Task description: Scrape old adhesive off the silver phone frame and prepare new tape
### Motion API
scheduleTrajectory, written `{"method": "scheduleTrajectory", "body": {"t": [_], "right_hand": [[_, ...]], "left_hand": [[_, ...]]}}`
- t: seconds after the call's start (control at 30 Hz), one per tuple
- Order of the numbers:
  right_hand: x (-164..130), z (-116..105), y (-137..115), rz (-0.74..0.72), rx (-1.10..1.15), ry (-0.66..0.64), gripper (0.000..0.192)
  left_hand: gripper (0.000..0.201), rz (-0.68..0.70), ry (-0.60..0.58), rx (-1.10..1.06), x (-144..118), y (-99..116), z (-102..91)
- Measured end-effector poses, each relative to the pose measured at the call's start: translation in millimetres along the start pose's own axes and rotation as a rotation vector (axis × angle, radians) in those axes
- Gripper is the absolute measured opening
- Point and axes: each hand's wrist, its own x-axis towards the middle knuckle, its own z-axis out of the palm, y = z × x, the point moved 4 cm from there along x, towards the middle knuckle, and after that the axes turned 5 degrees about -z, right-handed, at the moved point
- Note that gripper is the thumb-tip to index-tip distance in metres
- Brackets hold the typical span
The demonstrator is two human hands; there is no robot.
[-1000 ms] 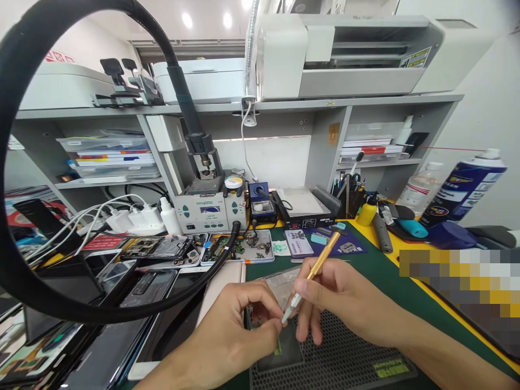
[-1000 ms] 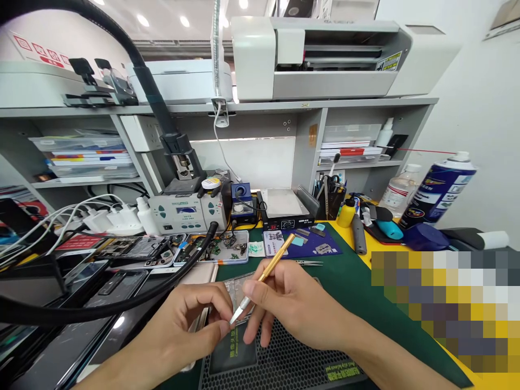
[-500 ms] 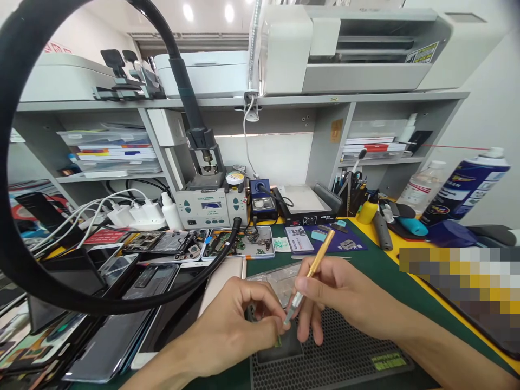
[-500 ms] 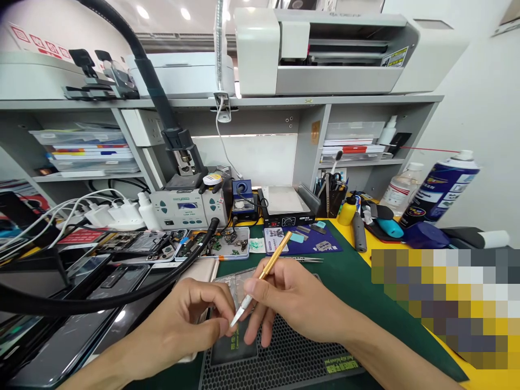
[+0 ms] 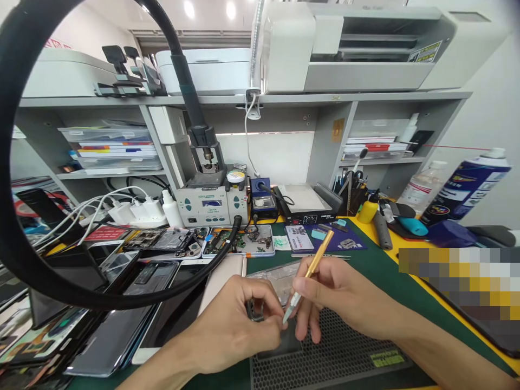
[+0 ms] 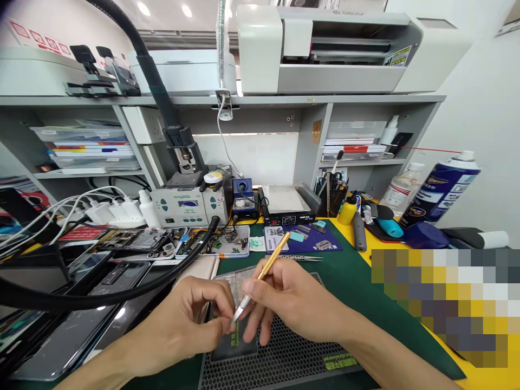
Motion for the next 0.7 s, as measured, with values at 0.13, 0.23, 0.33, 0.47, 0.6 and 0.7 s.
{"method": "scheduleTrajectory", "body": {"t": [0.13, 0.23, 0.33, 0.47, 0.6, 0.7], "right_hand": [[1.1, -1.1, 0.2, -0.018, 0.049, -0.02, 0.036], [1.4, -1.3, 0.8, -0.032, 0.086, -0.042, 0.034], [1.3, -1.7, 2.0, -0.04, 0.113, -0.051, 0.032], [0.8, -2.3, 2.4, -0.049, 0.139, -0.064, 0.029], [0.2, -2.2, 1.5, -0.054, 0.18, -0.093, 0.028], [0.3, -2.2, 1.5, -0.05, 0.197, -0.1, 0.027]], "left_hand": [[0.018, 0.011, -0.007, -0.002, -0.9, 1.9, -0.7], [0.019, 0.024, -0.023, 0.0, -1.5, 3.7, -0.1], [0.02, 0.036, -0.036, 0.008, -2.5, 5.3, 0.2], [0.02, 0.045, -0.054, 0.006, -3.2, 8.0, 0.2], [0.02, 0.034, -0.062, -0.002, -2.7, 8.4, 0.0], [0.02, 0.033, -0.072, -0.01, -2.7, 7.6, 0.0]]}}
